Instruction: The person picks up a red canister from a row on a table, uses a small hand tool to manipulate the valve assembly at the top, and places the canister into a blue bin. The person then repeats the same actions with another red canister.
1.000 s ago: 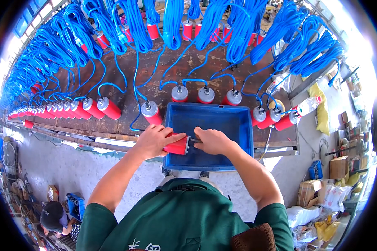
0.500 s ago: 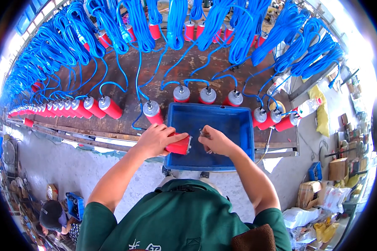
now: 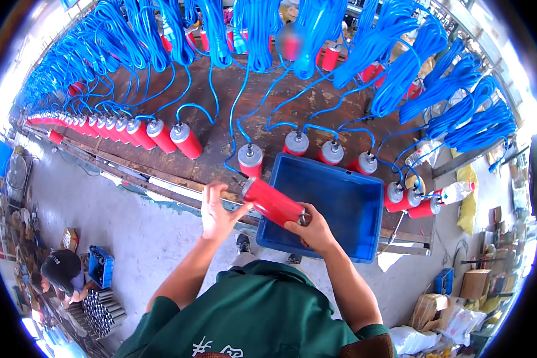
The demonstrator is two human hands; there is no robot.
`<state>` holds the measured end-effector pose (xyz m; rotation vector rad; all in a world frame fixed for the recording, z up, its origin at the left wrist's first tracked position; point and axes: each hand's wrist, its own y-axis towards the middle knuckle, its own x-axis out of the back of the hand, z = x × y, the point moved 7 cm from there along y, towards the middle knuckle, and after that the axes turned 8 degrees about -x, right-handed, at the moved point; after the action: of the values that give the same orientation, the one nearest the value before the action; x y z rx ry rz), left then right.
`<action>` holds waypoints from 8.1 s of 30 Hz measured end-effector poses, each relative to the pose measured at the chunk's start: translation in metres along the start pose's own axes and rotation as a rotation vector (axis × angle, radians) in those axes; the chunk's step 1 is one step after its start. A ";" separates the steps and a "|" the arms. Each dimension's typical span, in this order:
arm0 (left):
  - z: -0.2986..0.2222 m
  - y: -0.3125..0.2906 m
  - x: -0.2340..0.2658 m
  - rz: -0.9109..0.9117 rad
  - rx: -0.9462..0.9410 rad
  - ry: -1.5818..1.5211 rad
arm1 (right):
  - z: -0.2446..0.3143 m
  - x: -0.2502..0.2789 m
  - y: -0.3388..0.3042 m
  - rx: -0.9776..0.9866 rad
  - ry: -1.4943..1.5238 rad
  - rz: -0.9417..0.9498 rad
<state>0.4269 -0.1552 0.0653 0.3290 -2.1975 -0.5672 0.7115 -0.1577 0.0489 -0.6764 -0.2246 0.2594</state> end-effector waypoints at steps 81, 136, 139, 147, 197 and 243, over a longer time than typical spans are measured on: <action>0.021 -0.010 -0.053 -0.053 0.988 -0.999 | -0.043 0.074 -0.079 0.205 0.233 -0.344; 0.024 -0.029 -0.082 0.147 0.939 -1.318 | -0.054 0.061 0.003 0.059 0.235 -0.107; 0.030 -0.031 -0.085 0.156 0.936 -1.324 | -0.055 0.063 0.006 -0.023 0.142 -0.089; 0.031 -0.030 -0.085 0.169 0.902 -1.261 | -0.010 0.067 -0.022 0.549 -0.135 -0.277; 0.038 -0.033 -0.088 0.069 0.859 -1.214 | -0.046 0.050 0.018 -0.074 0.534 0.131; 0.027 -0.027 -0.088 0.080 0.862 -1.189 | -0.020 0.082 0.003 0.127 -0.103 -0.201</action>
<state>0.4621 -0.1344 -0.0218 0.3825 -3.5205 0.4395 0.7945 -0.1422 0.0417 -0.5107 -0.3690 0.1150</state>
